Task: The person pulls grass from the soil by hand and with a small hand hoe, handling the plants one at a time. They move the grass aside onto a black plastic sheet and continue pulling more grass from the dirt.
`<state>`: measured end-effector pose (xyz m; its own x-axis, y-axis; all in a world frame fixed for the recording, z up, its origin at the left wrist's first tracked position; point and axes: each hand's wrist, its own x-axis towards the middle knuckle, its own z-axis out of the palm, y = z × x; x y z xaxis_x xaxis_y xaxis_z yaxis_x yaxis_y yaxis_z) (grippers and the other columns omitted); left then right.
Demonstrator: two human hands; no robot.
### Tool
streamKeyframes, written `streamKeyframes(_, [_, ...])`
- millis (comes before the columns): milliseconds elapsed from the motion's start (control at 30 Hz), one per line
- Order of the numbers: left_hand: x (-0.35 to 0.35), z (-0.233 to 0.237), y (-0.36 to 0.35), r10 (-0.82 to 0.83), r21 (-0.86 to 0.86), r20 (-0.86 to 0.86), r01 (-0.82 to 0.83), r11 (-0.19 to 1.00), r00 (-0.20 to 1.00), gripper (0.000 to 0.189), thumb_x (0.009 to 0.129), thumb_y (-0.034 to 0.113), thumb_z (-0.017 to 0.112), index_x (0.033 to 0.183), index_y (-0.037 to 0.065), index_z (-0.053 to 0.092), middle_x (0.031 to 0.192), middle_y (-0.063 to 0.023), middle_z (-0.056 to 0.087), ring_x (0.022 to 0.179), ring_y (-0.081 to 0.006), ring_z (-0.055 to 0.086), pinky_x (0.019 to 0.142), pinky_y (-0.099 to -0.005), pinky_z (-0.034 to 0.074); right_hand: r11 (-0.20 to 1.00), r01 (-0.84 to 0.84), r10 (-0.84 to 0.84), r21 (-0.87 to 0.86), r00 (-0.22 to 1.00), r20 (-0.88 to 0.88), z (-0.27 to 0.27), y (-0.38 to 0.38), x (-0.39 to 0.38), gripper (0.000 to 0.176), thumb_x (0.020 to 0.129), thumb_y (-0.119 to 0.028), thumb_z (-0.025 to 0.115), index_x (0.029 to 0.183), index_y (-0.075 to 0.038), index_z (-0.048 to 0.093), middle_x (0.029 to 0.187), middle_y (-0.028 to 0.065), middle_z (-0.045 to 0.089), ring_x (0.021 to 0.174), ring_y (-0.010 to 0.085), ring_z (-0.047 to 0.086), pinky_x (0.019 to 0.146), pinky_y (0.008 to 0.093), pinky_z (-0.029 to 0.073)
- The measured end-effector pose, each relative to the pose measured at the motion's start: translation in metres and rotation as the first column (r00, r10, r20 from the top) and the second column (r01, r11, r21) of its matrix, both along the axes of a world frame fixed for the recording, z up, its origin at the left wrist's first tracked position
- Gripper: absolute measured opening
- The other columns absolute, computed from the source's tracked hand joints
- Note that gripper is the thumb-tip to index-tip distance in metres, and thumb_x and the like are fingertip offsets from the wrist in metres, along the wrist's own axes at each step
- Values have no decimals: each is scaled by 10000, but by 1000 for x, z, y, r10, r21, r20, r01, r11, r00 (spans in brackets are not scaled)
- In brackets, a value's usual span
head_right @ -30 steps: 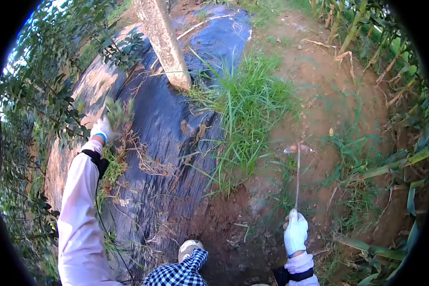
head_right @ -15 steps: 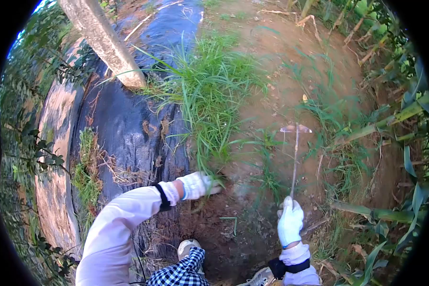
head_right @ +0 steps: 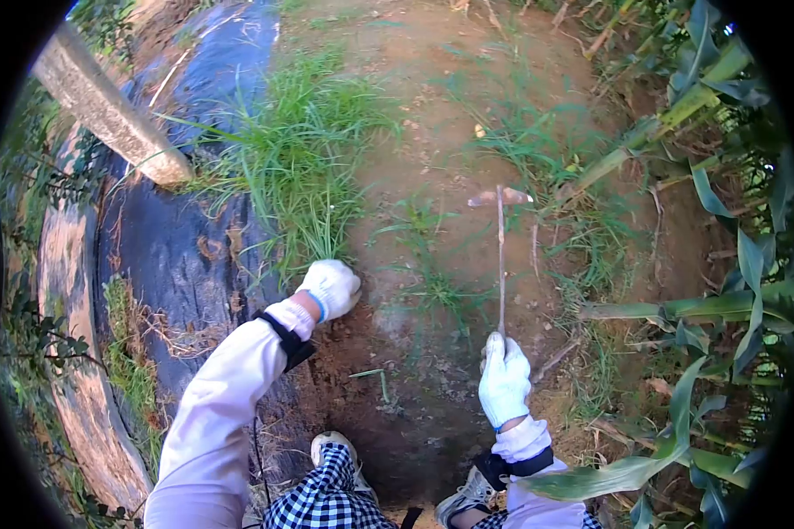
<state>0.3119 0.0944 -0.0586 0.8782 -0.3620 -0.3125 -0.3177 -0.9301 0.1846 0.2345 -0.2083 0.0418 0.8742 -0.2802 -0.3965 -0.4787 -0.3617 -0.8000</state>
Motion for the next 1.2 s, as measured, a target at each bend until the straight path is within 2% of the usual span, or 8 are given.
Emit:
streamKeyframes(167, [-57,-13,-67,-595,-401,167,606,687,786,193,859,250,555,821,90,656,747,-116,673,752,-320,679,625,-429,546,951,251,-240,181,967,-81,-51,-14,-60,300,1013,-337,469,831,-108,534,655,-58,475,535,42,414,485,217,343])
streamKeyframes(200, [-52,-12,-90,-484,-361,-124,414,835,866,257,886,284,518,977,82,649,741,-170,656,763,-358,671,667,-468,543,927,325,-308,189,944,-115,-57,-6,-69,295,1014,-340,465,836,-115,533,652,-61,469,534,43,412,484,216,343])
streamKeyframes(367, [10,-37,-149,-62,-166,222,100,981,973,235,867,129,527,1080,37,568,976,-170,637,683,-293,678,571,-387,558,953,294,-285,67,951,-120,-81,9,-104,327,999,-370,486,854,-86,560,641,-51,481,546,43,434,479,246,357])
streamKeyframes(500, [26,-6,-138,19,-101,-169,-37,994,985,214,872,143,515,947,40,687,909,-175,713,880,-323,703,736,-445,555,899,-204,62,-387,935,-349,-73,22,-97,523,974,-486,367,930,-23,606,825,274,638,833,468,615,739,544,462])
streamKeyframes(600, [12,-1,-139,61,-87,-186,-79,993,981,233,875,185,522,963,32,674,938,-194,705,905,-348,690,782,-466,535,836,-301,94,-458,902,-421,-80,33,-91,568,980,-491,327,1018,6,599,900,291,652,882,465,628,797,535,483])
streamKeyframes(1000, [-82,24,-110,206,-276,-424,-343,898,882,334,928,371,488,1014,88,642,955,-209,675,891,-380,654,782,-471,516,940,-259,102,-221,833,-544,-54,33,-180,560,968,-500,344,1072,-7,588,970,307,636,954,485,601,842,545,469])
streamKeyframes(1133, [-62,18,-57,589,-763,54,-347,545,806,230,927,285,551,963,63,601,838,-208,656,810,-405,639,714,-460,517,915,-246,208,-319,967,-148,-56,39,-135,444,993,-419,398,871,-41,597,750,216,629,752,449,603,666,514,462])
streamKeyframes(1200, [-33,74,-48,707,-787,29,-420,452,707,201,931,245,557,957,46,559,774,-189,640,727,-399,634,642,-443,515,905,-301,222,-302,937,-268,-46,43,-105,451,999,-401,389,828,-39,596,748,228,627,770,458,601,682,518,460])
